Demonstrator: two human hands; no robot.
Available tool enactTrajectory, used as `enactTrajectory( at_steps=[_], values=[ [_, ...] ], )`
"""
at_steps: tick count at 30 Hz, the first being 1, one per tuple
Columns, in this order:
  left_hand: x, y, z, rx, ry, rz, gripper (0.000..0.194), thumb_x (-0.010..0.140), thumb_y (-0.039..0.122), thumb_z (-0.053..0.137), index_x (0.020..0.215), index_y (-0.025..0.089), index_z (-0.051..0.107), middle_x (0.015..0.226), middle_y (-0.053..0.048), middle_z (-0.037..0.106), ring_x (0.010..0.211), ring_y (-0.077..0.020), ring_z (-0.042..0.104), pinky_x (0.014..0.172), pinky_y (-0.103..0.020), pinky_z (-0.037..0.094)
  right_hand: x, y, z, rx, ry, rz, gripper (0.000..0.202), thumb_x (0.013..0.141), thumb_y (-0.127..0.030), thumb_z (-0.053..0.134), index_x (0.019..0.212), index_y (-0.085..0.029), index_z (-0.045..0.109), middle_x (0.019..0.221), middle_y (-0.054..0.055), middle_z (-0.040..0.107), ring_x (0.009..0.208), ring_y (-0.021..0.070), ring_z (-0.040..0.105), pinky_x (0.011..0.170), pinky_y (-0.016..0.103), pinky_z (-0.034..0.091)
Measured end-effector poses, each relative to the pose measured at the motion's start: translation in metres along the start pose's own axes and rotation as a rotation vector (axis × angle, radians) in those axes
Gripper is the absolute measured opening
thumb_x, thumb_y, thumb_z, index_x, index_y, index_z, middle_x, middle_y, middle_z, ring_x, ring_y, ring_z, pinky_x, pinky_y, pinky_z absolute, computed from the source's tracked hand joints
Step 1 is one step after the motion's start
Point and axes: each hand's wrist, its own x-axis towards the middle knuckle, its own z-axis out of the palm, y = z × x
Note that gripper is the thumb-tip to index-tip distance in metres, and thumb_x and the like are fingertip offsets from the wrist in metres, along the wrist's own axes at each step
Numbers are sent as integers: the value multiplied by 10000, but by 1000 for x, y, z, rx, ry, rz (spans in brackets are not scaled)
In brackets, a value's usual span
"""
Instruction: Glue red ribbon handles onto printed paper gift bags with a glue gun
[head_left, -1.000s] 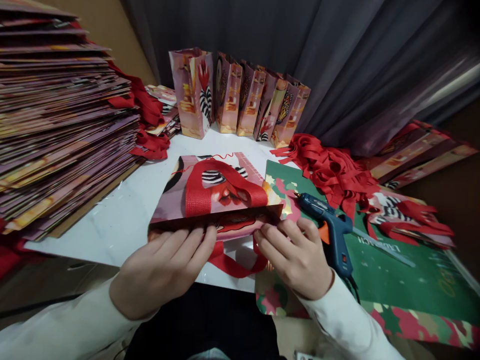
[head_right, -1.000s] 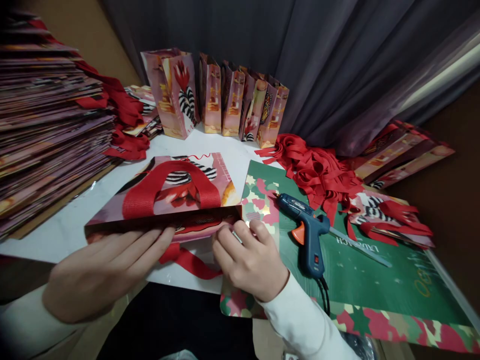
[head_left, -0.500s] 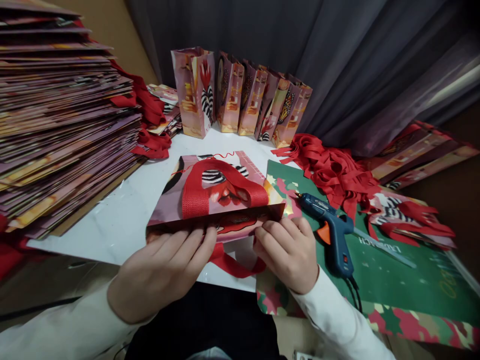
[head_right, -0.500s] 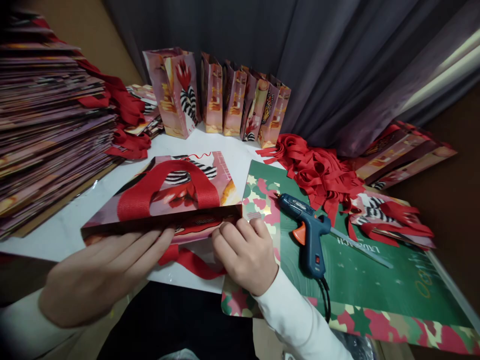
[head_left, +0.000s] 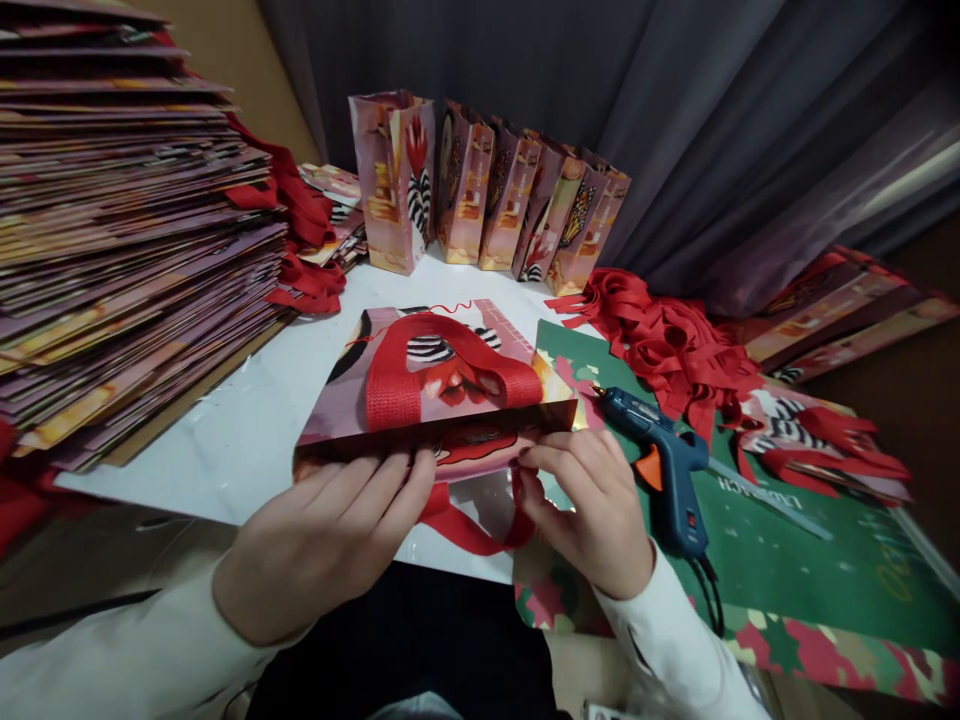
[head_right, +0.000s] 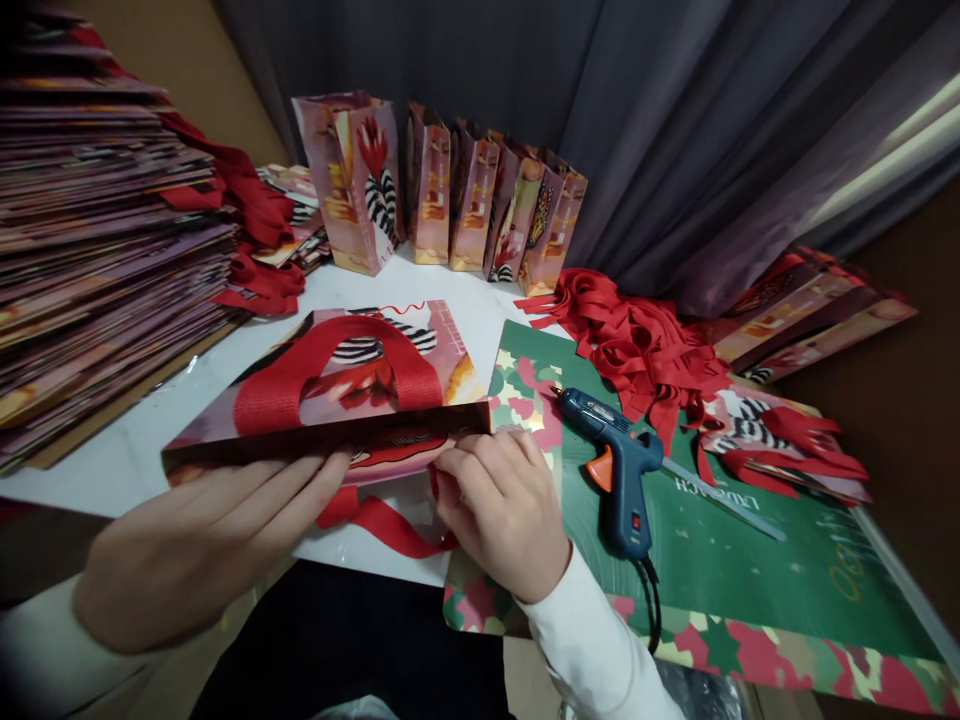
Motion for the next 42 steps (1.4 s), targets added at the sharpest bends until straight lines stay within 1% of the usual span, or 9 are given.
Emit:
enactTrajectory(
  at_steps=[5,9,15,23,27,31,35,39,42],
  values=[
    [1,1,1,15,3,2,345,918,78,392,1193,123,596,965,-57,689,756,-190,593,697,-351,439,1,-2,-6,-43,-64,-27,54,920,-132,577,942,-171,607,899,51,684,768,167,531,716,323,370],
    [3,2,2,10,-8,18,344,906,72,409,1208,85,573,954,-67,695,723,-193,589,651,-358,426,2,-2,-8,-137,-134,-90,95,946,-122,532,957,-151,622,907,51,693,765,172,518,732,336,362],
    [7,3,0,16,-34,-24,366,871,39,420,1185,119,590,888,-41,690,691,-181,578,627,-346,403,0,-3,-7,-317,-163,-175,195,978,-132,448,1009,-116,640,932,85,692,786,203,502,726,359,343],
    [7,3,1,41,-36,12,340,892,39,391,1156,102,596,880,-48,688,687,-191,575,610,-354,405,2,-8,-3,-411,-192,-160,241,962,-110,406,951,-103,646,768,78,597,707,219,441,689,351,322],
    [2,2,2,38,-6,28,343,899,37,398,1168,118,595,923,-42,683,710,-180,580,664,-349,431,1,-3,2,-386,-196,-194,203,945,-107,432,916,-112,633,735,62,561,683,209,434,690,345,327],
    [-3,3,3,34,45,34,344,903,48,423,1203,114,580,986,-55,674,778,-189,603,749,-360,454,-2,2,8,-360,-157,-190,167,939,-124,451,881,-133,608,720,48,544,680,199,441,693,341,334],
    [-3,4,4,34,45,22,350,914,61,424,1219,133,580,995,-47,676,768,-175,599,752,-347,451,-4,4,14,-344,-108,-171,135,929,-120,456,885,-153,579,716,34,547,682,189,454,713,341,354],
    [-5,4,5,-16,67,-14,405,923,70,419,1294,164,552,1047,-48,684,857,-177,624,815,-330,462,-3,2,11,-194,-41,-118,133,896,-78,457,852,-186,520,713,14,562,679,167,483,717,323,374],
    [-8,4,6,-34,44,-20,454,922,62,413,1347,181,521,1079,-49,690,918,-184,635,855,-331,473,-3,2,5,-54,2,-45,146,870,-72,439,833,-213,457,717,-11,544,677,148,486,729,311,378]
  ],
)
